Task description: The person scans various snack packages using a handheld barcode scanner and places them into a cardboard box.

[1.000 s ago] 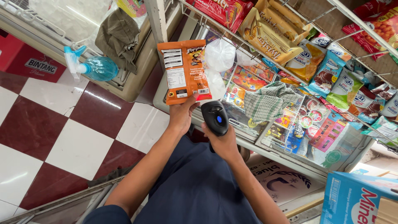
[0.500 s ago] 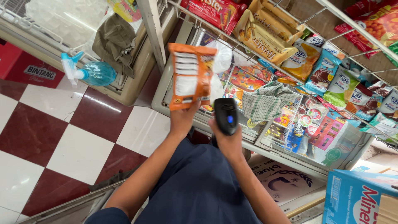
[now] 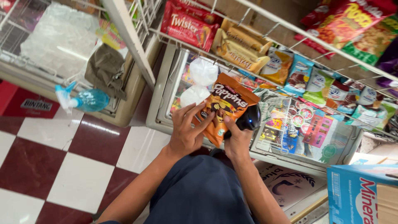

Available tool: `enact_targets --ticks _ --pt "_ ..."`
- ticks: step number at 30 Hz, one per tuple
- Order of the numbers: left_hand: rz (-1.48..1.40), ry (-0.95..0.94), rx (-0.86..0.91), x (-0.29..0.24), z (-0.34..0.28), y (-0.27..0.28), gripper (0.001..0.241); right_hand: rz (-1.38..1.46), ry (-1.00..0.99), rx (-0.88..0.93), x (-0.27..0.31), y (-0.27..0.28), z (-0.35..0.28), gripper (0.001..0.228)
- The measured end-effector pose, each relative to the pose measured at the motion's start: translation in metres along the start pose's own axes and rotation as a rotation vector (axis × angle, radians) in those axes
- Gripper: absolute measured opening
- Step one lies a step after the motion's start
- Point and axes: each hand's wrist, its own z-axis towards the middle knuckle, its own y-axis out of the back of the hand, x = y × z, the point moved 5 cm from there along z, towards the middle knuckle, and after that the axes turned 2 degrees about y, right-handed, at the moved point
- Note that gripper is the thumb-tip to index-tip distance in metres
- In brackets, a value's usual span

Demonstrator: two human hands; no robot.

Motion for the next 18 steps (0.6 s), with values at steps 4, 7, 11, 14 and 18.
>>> enact_targets --ticks 4,7,11,14,18 --pt "-0.397 -0.075 0.123 -0.008 0.022 0.014 0.06 0.05 -0.039 -0.01 0.014 0.022 0.012 0.055" --pt "-0.579 0.067 0.147 -0.005 0.034 0.009 0.069 -0.032 0.006 0.025 0.024 0.036 0.018 0.053" --pt "-1.077 0.6 0.313 0.013 0.041 -0.028 0.08 -0.05 0.026 0.073 0.034 0.037 0.022 0.062" --pt "-1.209 0.629 0.297 0.013 0.05 -0.036 0.076 -0.112 0.126 0.037 0.049 0.034 0.022 0.061" --pt "-1.165 0.583 0.241 0.006 0.061 -0.04 0.069 -0.438 0.27 0.023 0.082 0.021 0.01 0.057"
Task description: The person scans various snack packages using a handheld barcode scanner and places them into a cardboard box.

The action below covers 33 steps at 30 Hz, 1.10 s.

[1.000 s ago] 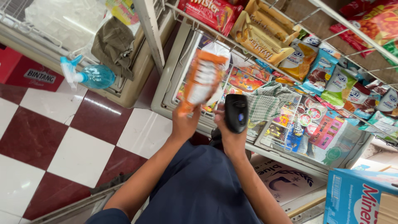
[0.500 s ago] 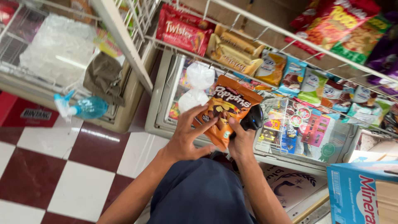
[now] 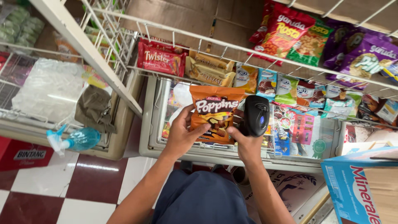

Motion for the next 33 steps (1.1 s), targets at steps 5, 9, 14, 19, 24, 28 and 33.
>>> enact_targets --ticks 5,9,14,19,24,28,33 --pt "-0.035 0.005 -0.014 0.004 0.011 -0.017 0.054 0.012 -0.003 0.029 0.025 -0.007 0.005 0.037" --pt "0.095 -0.037 -0.096 0.0 0.017 -0.023 0.044 -0.162 0.111 0.001 0.035 -0.002 0.006 0.035" --pt "0.174 -0.063 -0.128 0.002 0.023 -0.021 0.037 -0.094 0.075 -0.009 0.031 0.002 0.008 0.035" --pt "0.149 -0.012 -0.017 -0.002 0.031 -0.018 0.036 -0.129 0.001 0.064 0.026 0.006 0.011 0.029" --pt "-0.134 -0.03 -0.054 0.003 0.032 -0.017 0.037 -0.218 -0.052 0.105 0.015 0.007 0.008 0.035" --pt "-0.273 0.058 -0.09 0.014 0.037 -0.012 0.035 -0.181 0.001 0.15 0.014 0.004 0.011 0.037" --pt "-0.514 0.188 -0.154 0.025 0.039 -0.01 0.036 -0.087 -0.042 0.147 0.013 0.001 0.014 0.044"
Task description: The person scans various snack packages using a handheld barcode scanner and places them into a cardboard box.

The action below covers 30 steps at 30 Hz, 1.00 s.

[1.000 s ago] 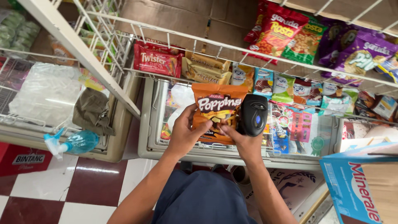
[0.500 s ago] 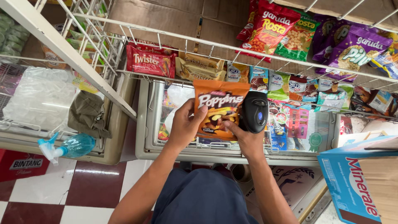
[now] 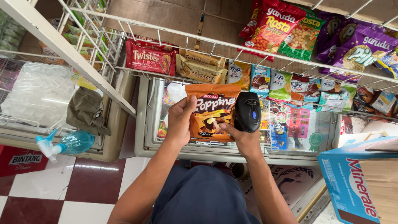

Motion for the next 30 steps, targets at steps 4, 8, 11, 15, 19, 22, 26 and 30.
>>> enact_targets --ticks 4,8,11,15,19,22,26,30 --pt "0.015 -0.056 -0.01 0.001 0.004 0.001 0.034 -0.011 0.006 0.001 -0.005 0.003 0.001 0.045" --pt "-0.003 -0.047 -0.039 0.001 0.008 0.0 0.03 0.028 0.007 -0.076 -0.021 0.016 0.001 0.045" --pt "0.061 -0.047 -0.026 0.007 0.01 -0.003 0.03 0.09 0.057 -0.172 -0.028 0.025 0.003 0.046" --pt "0.014 -0.06 0.001 0.02 0.012 -0.009 0.03 0.127 0.027 -0.241 -0.02 0.033 0.004 0.036" --pt "0.026 -0.06 -0.017 0.025 0.019 -0.018 0.03 0.205 0.089 -0.265 -0.013 0.041 0.003 0.039" --pt "0.04 -0.029 -0.051 0.029 0.022 -0.03 0.029 0.14 0.12 -0.353 -0.015 0.054 0.001 0.036" --pt "0.059 -0.062 0.041 0.033 0.025 -0.055 0.032 0.068 0.147 -0.303 0.004 0.061 -0.006 0.051" --pt "0.316 -0.107 0.369 0.021 0.023 -0.095 0.052 0.168 0.239 -0.364 0.032 0.075 -0.006 0.055"
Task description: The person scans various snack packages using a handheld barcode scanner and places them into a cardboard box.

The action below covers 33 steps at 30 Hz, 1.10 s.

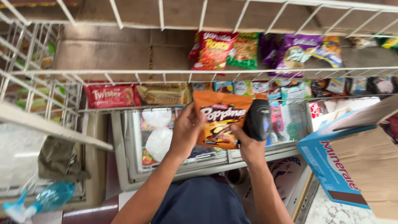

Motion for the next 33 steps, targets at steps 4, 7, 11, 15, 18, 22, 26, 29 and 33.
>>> enact_targets --ticks 4,7,11,15,18,22,26,29,33 --pt "0.341 0.025 0.34 -0.024 -0.001 -0.029 0.075 0.127 0.036 -0.067 0.026 0.02 0.013 0.061" --pt "0.225 0.134 0.388 -0.031 0.007 -0.046 0.067 0.117 0.084 -0.125 0.035 0.045 0.02 0.058" --pt "0.328 -0.046 0.365 -0.061 0.02 -0.063 0.061 0.004 0.254 -0.11 0.049 0.067 0.023 0.037" --pt "0.356 -0.136 0.328 -0.089 0.03 -0.08 0.061 -0.006 0.311 -0.007 0.065 0.07 0.023 0.034" --pt "0.397 -0.326 0.351 -0.108 0.035 -0.095 0.062 0.006 0.307 0.046 0.071 0.067 0.022 0.036" --pt "0.359 -0.275 0.332 -0.116 0.041 -0.107 0.065 -0.166 0.433 0.14 0.087 0.058 0.021 0.03" --pt "0.341 -0.355 0.315 -0.127 0.044 -0.115 0.076 -0.243 0.46 0.041 0.095 0.053 0.025 0.032" --pt "0.307 -0.418 0.276 -0.137 0.046 -0.12 0.077 -0.233 0.47 -0.04 0.101 0.051 0.031 0.035" --pt "0.195 -0.476 0.293 -0.159 0.046 -0.128 0.054 -0.077 0.521 -0.075 0.121 0.044 0.04 0.035"
